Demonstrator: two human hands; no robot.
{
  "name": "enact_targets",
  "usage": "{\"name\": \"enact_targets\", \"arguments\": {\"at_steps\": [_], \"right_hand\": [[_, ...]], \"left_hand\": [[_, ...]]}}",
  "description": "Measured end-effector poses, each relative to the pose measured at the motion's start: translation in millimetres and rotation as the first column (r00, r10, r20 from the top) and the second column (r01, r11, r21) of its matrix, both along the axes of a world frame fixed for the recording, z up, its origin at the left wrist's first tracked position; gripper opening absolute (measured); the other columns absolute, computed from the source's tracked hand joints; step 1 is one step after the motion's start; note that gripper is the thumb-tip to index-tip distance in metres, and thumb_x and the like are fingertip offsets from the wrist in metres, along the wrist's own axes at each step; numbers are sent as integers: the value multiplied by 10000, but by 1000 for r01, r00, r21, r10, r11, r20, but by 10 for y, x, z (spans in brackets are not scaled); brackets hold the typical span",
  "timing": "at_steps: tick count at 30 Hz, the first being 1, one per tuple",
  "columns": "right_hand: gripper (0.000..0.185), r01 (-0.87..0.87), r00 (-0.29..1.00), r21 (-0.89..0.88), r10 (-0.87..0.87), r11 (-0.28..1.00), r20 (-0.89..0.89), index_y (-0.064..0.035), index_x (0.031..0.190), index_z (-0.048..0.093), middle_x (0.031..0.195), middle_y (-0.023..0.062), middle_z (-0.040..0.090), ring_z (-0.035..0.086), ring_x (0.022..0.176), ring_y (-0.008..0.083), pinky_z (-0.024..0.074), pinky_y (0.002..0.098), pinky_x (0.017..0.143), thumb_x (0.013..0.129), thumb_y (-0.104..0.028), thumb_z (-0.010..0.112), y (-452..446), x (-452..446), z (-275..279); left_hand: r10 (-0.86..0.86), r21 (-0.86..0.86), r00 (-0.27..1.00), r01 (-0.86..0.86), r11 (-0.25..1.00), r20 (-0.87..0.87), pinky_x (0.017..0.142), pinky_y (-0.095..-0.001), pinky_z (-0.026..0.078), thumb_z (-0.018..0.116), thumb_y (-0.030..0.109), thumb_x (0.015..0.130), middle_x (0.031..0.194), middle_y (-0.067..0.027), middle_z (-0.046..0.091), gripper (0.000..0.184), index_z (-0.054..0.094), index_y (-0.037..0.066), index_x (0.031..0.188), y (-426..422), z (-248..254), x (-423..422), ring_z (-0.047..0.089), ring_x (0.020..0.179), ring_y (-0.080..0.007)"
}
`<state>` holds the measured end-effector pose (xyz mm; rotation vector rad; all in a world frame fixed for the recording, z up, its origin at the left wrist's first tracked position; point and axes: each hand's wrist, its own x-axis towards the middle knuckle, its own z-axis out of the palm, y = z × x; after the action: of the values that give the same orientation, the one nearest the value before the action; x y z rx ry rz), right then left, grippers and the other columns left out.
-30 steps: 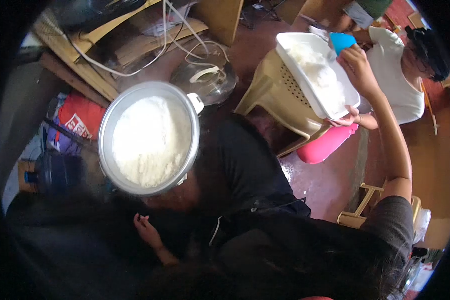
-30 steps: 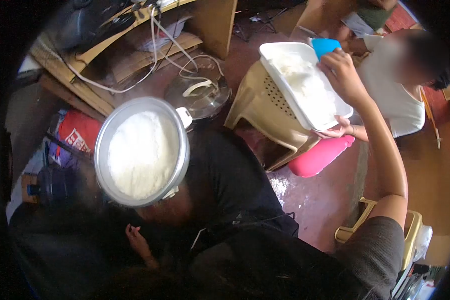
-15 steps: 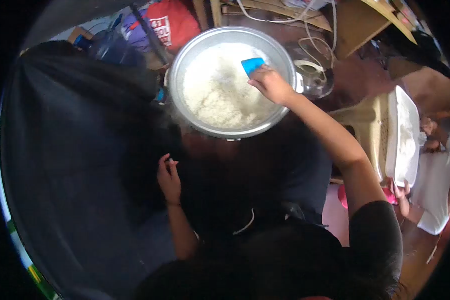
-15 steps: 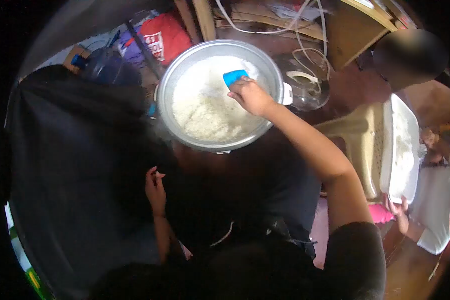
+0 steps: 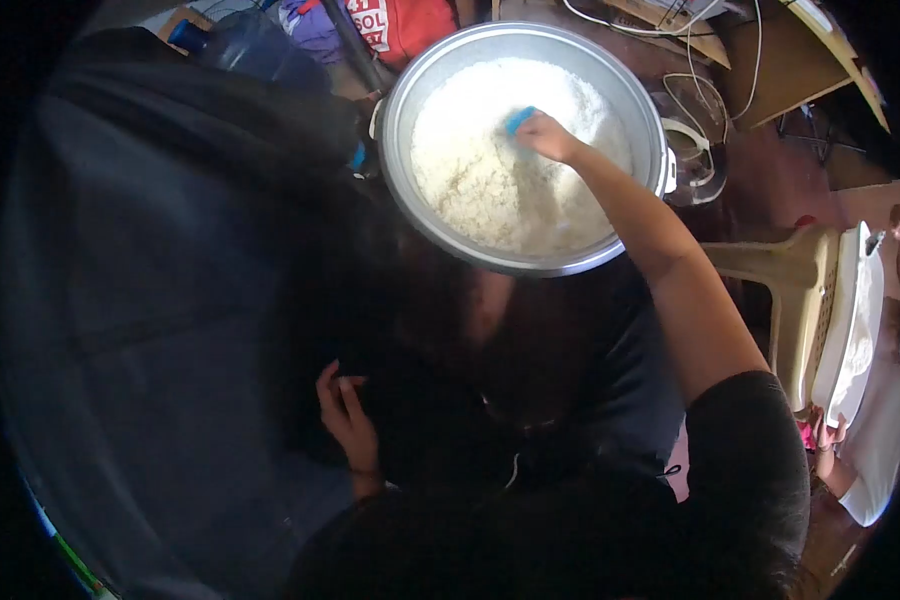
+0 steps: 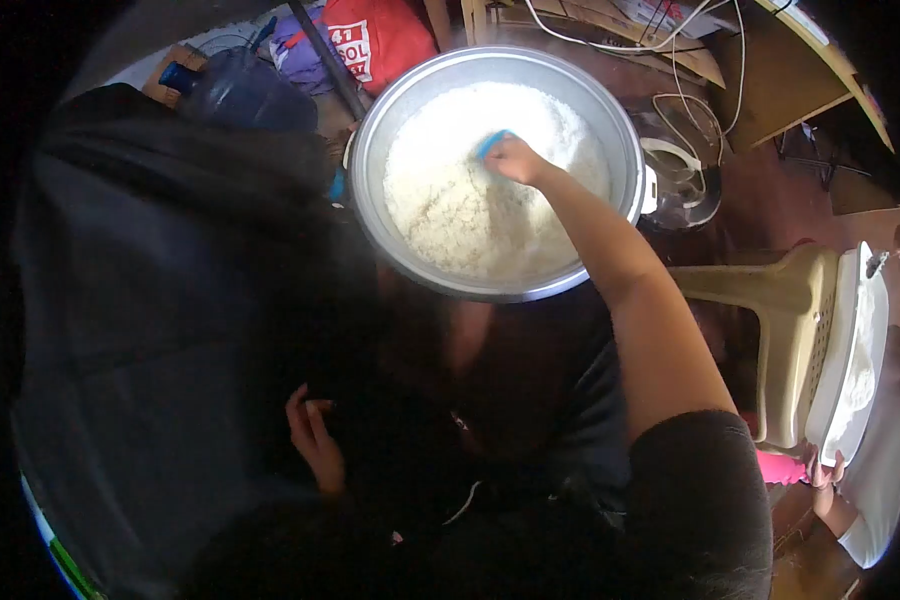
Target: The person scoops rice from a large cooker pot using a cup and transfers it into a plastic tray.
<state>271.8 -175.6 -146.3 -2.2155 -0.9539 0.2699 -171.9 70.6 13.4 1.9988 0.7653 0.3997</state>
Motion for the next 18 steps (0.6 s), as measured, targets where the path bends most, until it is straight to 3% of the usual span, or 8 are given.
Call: {"name": "enact_targets", "arguments": {"at_steps": [3,6,10,16,17,18], "right_hand": [[241,-98,977,107,116,989,-180,-63,753,652,877,88,635,498,910,270,382,366,853,773,-270,531,119,-164,-112],[232,-176,954,38,180,984,-241,-19,780,635,842,107,595,515,882,235,413,333,783,783,-225,528,183,-523,252],[225,-168,877,-36,133,985,-461,-13,727,622,789,111,571,502,868,232,379,343,845,769,-218,537,154,-727,402],[262,-509,821,132,526,851,-223,14,674,591,693,124,567,509,816,235,280,380,952,790,-200,496,179,-1049,630],[296,-578,790,73,580,813,-200,21,657,583,684,128,562,504,806,251,318,374,920,800,-216,479,183,-1084,739],[298,-540,798,115,550,834,-247,17,672,585,694,121,556,501,805,241,334,364,898,801,-229,478,182,-1114,735]], "left_hand": [[-29,21,999,29,999,17,741,-250,422,426,128,941,823,-51,572,260,484,11,1165,42,-46,37,532,776,-114],[-60,17,998,60,998,6,746,-255,423,431,139,941,821,-53,580,267,483,11,1168,79,-113,95,539,774,-118],[-26,-56,999,28,998,41,772,-268,423,440,159,939,807,-59,589,277,484,13,1171,31,-113,174,557,785,-130],[-61,10,998,61,998,18,785,-268,424,437,172,942,824,-70,600,289,482,23,1185,32,-102,162,566,791,-134],[-64,25,998,64,998,20,786,-271,421,435,176,945,820,-65,596,291,479,25,1189,24,-97,167,563,794,-134],[-66,39,998,65,997,22,786,-274,419,433,181,948,816,-59,592,293,477,27,1192,19,-98,166,559,796,-133]]}}
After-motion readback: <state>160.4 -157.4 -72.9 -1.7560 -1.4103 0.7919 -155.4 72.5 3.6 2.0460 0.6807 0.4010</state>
